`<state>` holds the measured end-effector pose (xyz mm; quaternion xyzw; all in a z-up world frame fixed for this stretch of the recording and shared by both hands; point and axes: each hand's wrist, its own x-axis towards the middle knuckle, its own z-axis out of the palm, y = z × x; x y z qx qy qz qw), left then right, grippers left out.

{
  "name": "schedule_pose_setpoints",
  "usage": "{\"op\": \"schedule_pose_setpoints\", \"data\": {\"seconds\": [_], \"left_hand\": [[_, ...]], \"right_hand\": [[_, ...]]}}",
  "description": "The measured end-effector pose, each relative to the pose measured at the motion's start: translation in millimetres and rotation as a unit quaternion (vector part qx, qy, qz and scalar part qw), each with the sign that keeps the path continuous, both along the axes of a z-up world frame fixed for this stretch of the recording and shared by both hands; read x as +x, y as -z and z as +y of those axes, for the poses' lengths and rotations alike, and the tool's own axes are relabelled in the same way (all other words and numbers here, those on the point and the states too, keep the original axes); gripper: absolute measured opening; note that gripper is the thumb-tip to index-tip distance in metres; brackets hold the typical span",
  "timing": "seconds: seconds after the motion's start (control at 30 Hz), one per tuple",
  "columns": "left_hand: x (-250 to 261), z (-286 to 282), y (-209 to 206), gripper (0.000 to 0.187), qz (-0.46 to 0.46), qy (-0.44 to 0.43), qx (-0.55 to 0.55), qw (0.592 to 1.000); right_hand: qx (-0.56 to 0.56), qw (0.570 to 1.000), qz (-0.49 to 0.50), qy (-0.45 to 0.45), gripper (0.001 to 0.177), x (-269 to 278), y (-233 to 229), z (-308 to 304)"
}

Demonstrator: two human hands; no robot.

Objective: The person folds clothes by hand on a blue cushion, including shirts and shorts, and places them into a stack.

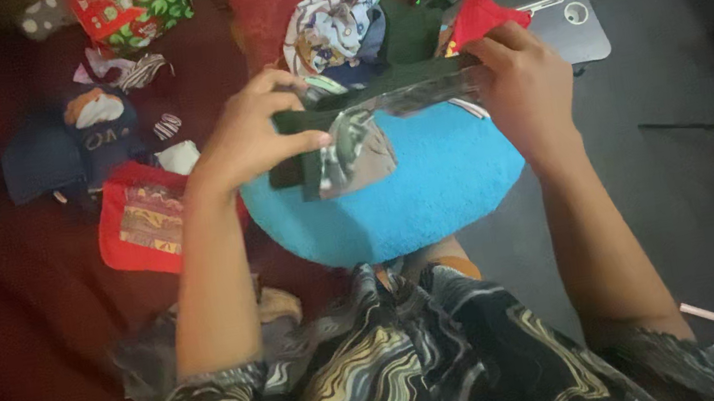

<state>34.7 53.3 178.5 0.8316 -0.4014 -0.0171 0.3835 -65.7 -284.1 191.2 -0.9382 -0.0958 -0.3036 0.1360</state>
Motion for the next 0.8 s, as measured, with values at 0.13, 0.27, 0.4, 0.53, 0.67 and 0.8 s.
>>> {"op": "schedule_pose_setpoints", "data": {"seconds": [0.13, 0.27, 0.4, 0.53, 0.67, 0.8], "left_hand": [[-13, 19, -31, 0.040, 0.144, -0.077, -0.032, 0.986], [-11, 41, -46, 0.039, 0.189, -0.074, 0.136, 0.970], [-5, 62, -29, 0.032, 0.233, -0.176, 0.256, 0.921], [26, 50, -5, 0.030, 0.006, -0.159, -0.117, 0.980], [36, 35, -5, 0.029, -0.012, -0.195, -0.250, 0.948], [11, 50, -18, 0.028, 0.094, -0.086, -0.285, 0.950]], "right_hand": [[0.049, 0.997, 0.059, 0.023, 0.019, 2, -3, -13], [0.149, 0.978, 0.143, 0.005, 0.017, 3, -18, -23], [0.258, 0.924, 0.273, 0.071, 0.020, -4, -28, -34], [0.462, 0.851, 0.246, -0.046, 0.019, 36, 0, -41], [0.501, 0.843, 0.160, -0.109, 0.010, 57, 36, -48], [0.412, 0.894, 0.090, -0.150, 0.018, 35, 63, -75]]}}
